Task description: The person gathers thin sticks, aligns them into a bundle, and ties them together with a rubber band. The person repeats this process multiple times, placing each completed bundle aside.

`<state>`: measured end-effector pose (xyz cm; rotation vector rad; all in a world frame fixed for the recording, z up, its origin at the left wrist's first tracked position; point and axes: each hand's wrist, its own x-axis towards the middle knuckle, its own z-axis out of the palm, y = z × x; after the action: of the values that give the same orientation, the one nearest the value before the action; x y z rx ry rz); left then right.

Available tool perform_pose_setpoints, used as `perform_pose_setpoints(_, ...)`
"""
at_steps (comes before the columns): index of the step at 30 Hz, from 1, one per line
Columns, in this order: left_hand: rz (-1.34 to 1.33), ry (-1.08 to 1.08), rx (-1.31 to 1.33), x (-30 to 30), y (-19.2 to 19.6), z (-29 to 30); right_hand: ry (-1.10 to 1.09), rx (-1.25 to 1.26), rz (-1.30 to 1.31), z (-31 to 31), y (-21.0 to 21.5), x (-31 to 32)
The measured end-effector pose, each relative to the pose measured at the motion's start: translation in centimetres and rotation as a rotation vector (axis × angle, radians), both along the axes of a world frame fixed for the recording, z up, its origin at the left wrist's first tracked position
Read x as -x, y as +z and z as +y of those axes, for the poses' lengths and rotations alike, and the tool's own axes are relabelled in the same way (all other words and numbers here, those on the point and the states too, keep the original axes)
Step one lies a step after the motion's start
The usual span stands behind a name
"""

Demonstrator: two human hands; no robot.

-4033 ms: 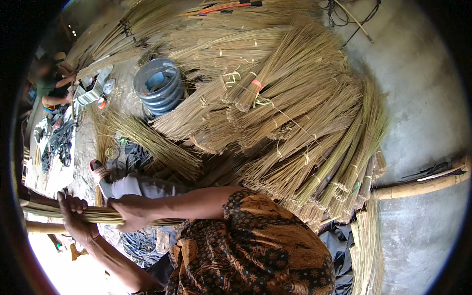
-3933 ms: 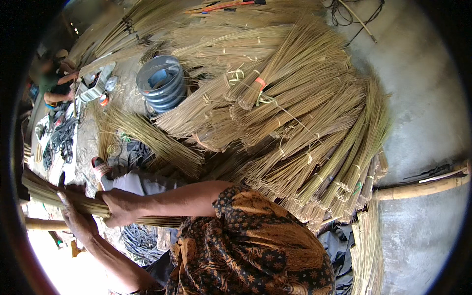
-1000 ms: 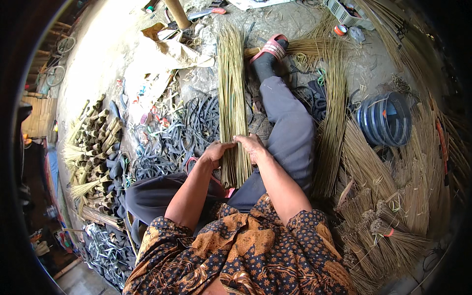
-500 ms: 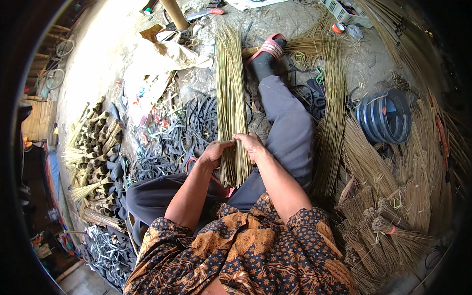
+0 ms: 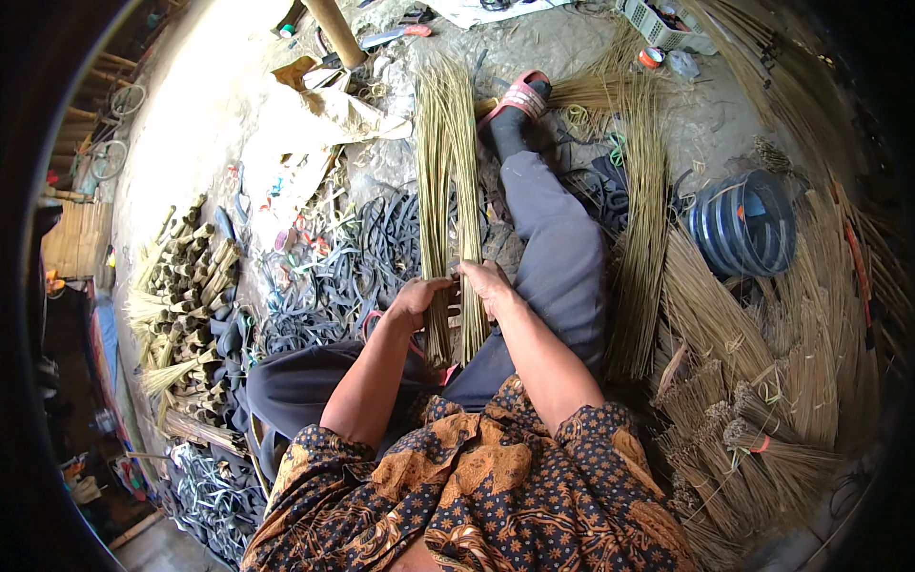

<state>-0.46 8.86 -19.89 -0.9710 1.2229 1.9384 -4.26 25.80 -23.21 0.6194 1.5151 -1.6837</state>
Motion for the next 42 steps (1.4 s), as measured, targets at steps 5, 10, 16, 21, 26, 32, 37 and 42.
perform_pose_setpoints(5, 0.088, -0.092, 0.27, 0.2, 1.1, -0.3, -0.068, 0.1, 0.097, 0.3, 4.1, 1.1)
perform_pose_setpoints(10, 0.207, -0.023, 0.261, 0.3, 3.8, -0.4, -0.11, 0.077, 0.435, 4.5, 14.1, 3.8)
perform_pose_setpoints(16, 0.364, 0.18, 0.212, 2.0, 8.3, -3.1, -0.176, -0.644, 0.733, 17.0, 16.9, 7.3)
perform_pose_setpoints(21, 0.467, 0.291, 0.222, 1.6, 12.1, -4.9, 0.053, -1.193, 0.418, 23.6, 8.8, 3.8)
perform_pose_setpoints(26, 0.502, 0.202, 0.244, 0.0, 14.4, -4.3, 0.329, -1.283, 0.112, 25.8, 1.6, -2.4)
perform_pose_setpoints(32, 0.587, -0.098, 0.342, -0.6, 15.6, -2.1, 0.391, -1.412, 0.32, 23.5, 9.4, -2.7)
perform_pose_setpoints(37, 0.611, -0.383, 0.095, -0.2, 16.5, 0.9, -0.137, -0.403, 0.8, 15.4, 21.4, 2.0)
perform_pose_setpoints(42, 0.68, -0.628, -0.143, -0.4, 17.4, 3.2, -0.342, 0.569, 0.825, 4.6, 27.7, 5.2)
